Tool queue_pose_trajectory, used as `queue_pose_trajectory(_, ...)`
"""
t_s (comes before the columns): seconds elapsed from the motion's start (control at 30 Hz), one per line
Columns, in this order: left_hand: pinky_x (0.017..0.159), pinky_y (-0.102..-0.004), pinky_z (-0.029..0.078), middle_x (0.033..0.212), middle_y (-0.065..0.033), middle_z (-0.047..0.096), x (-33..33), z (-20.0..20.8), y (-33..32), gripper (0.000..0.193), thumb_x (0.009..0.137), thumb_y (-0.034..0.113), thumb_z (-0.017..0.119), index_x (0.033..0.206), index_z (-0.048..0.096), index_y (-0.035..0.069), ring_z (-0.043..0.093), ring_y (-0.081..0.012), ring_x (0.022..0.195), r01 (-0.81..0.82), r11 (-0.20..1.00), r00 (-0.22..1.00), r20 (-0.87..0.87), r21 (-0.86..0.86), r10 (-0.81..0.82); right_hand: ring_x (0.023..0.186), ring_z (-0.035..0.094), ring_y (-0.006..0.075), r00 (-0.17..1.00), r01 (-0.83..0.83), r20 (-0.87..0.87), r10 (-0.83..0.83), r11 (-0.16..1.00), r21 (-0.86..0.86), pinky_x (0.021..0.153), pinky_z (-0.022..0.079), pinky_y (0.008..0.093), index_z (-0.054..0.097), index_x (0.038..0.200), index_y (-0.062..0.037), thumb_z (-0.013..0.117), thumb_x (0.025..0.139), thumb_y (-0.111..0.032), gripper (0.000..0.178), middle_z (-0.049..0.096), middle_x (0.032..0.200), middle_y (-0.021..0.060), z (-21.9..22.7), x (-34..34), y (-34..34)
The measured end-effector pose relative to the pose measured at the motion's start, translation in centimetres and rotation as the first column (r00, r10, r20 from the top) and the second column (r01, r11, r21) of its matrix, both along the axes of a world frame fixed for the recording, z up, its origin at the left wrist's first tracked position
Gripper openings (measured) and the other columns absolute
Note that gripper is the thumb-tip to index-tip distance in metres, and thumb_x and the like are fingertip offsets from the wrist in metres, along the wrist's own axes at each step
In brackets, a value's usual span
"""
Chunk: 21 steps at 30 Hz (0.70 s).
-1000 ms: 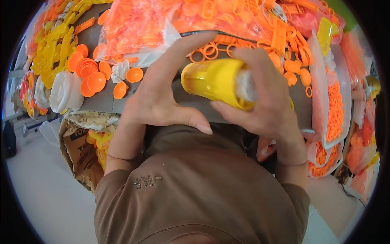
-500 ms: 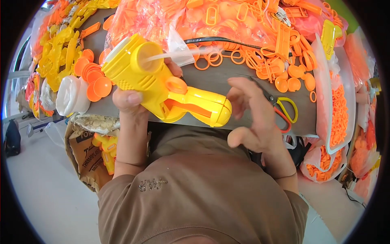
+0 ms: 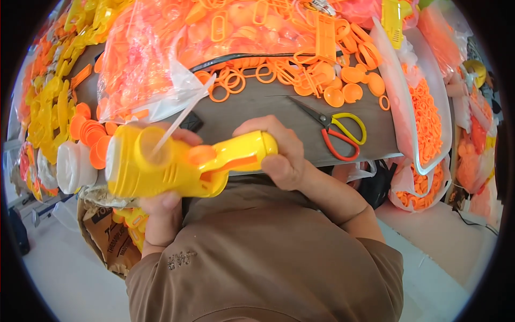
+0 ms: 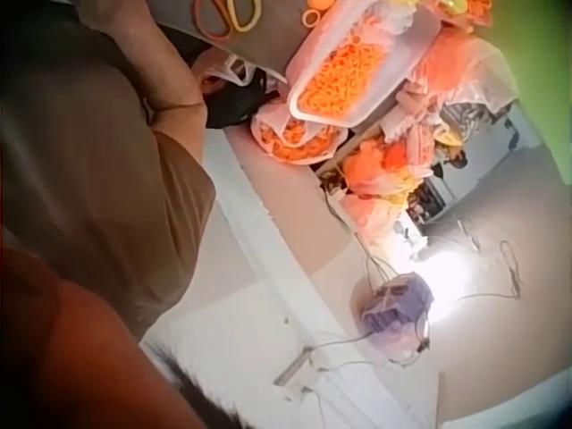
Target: Assembling and inspecting a yellow plastic toy bubble gun at a factory workbench.
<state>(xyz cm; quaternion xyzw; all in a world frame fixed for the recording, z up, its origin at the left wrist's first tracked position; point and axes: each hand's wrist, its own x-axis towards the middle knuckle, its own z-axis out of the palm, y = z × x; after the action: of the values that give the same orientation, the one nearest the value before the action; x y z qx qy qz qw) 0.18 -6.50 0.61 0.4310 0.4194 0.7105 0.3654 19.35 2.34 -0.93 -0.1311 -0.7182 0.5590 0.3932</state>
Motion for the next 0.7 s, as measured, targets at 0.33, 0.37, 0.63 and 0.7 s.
queue_pose_trajectory(0.33,0.077,-0.0387,0.053,0.104,-0.0180,0.056,0.5,-1.0,2.4,0.069,0.063,0.033,0.065,0.120,0.045,-0.001,0.060,-0.0284,0.089,0.125,0.985,0.920,0.385,-0.119,-0.071,0.071,0.059,0.0175,0.973,0.074,0.219,-0.079,0.997,0.031,0.061,0.047,0.0294,0.049,0.112,0.0023,0.055,0.088,-0.036,0.045,0.059,0.084,0.0096,0.8,2.2,0.8)
queue_pose_trajectory(0.37,0.079,-0.0388,0.052,0.105,-0.0183,0.056,0.4,-1.1,2.5,0.069,0.063,0.032,0.066,0.120,0.046,-0.001,0.060,-0.0282,0.092,0.149,0.980,0.926,0.366,-0.132,-0.092,0.074,0.058,0.0162,0.950,0.079,0.290,-0.116,0.987,0.137,0.062,0.046,0.0287,0.050,0.113,0.0008,0.057,0.088,-0.033,0.042,0.058,0.084,0.0089,1.0,3.2,1.3)
queue_pose_trajectory(0.63,0.090,-0.0390,0.047,0.108,-0.0192,0.057,-1.4,-2.6,3.9,0.051,0.076,0.020,0.056,0.119,0.046,-0.007,0.058,-0.0283,0.100,0.032,0.991,0.842,0.537,-0.129,0.043,0.072,0.056,0.0253,0.362,0.303,0.394,-0.845,0.506,0.807,0.064,0.046,0.0326,0.062,0.093,-0.0028,0.068,0.076,-0.010,0.020,0.055,0.084,0.0087,-1.6,9.5,5.4)
queue_pose_trajectory(0.7,0.092,-0.0389,0.046,0.110,-0.0191,0.057,-1.1,-1.7,4.1,0.050,0.077,0.017,0.056,0.119,0.045,-0.007,0.057,-0.0284,0.102,0.120,0.992,0.819,0.568,-0.032,-0.081,0.071,0.055,0.0279,0.386,0.286,0.415,-0.824,0.535,0.795,0.062,0.045,0.0330,0.061,0.092,-0.0021,0.067,0.077,-0.007,0.017,0.053,0.083,0.0104,-2.2,9.7,5.6)
